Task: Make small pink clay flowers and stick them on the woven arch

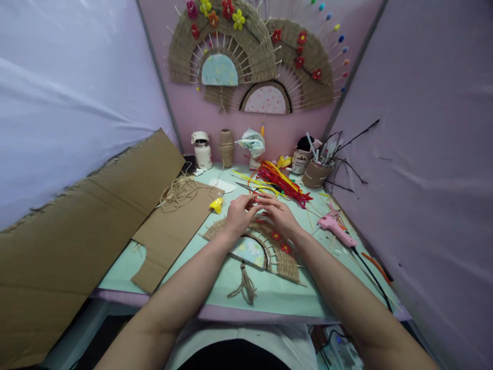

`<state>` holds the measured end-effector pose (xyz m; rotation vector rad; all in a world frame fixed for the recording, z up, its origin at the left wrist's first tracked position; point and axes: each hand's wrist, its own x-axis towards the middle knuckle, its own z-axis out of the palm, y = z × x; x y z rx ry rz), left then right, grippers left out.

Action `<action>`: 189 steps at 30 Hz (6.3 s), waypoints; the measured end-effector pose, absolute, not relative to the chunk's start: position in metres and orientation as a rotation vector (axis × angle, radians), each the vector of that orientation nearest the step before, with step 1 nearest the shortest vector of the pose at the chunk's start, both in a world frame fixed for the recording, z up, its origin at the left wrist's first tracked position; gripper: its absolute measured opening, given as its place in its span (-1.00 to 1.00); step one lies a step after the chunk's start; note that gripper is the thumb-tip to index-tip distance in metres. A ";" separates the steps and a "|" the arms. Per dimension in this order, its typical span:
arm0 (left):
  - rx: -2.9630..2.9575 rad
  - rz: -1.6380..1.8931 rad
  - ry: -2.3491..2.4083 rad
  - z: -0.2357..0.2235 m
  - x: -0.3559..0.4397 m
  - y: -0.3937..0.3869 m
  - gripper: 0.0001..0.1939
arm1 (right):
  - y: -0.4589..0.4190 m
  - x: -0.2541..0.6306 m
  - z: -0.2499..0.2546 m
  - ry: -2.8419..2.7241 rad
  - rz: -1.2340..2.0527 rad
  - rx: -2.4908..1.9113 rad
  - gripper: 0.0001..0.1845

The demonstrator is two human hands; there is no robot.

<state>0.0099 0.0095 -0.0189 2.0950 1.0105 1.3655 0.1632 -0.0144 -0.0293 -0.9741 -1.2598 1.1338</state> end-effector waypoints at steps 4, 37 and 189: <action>1.978 1.400 1.026 -0.018 0.007 0.011 -0.85 | -0.017 0.160 -0.028 -1.262 1.165 -0.957 -0.75; 1.058 1.101 0.738 -0.016 0.000 0.023 -0.55 | -0.017 0.163 -0.020 -1.315 0.853 -1.118 -0.79; 0.136 1.167 0.389 -0.001 -0.004 0.019 -0.46 | -0.030 0.190 -0.044 -2.225 -0.107 -1.117 -0.80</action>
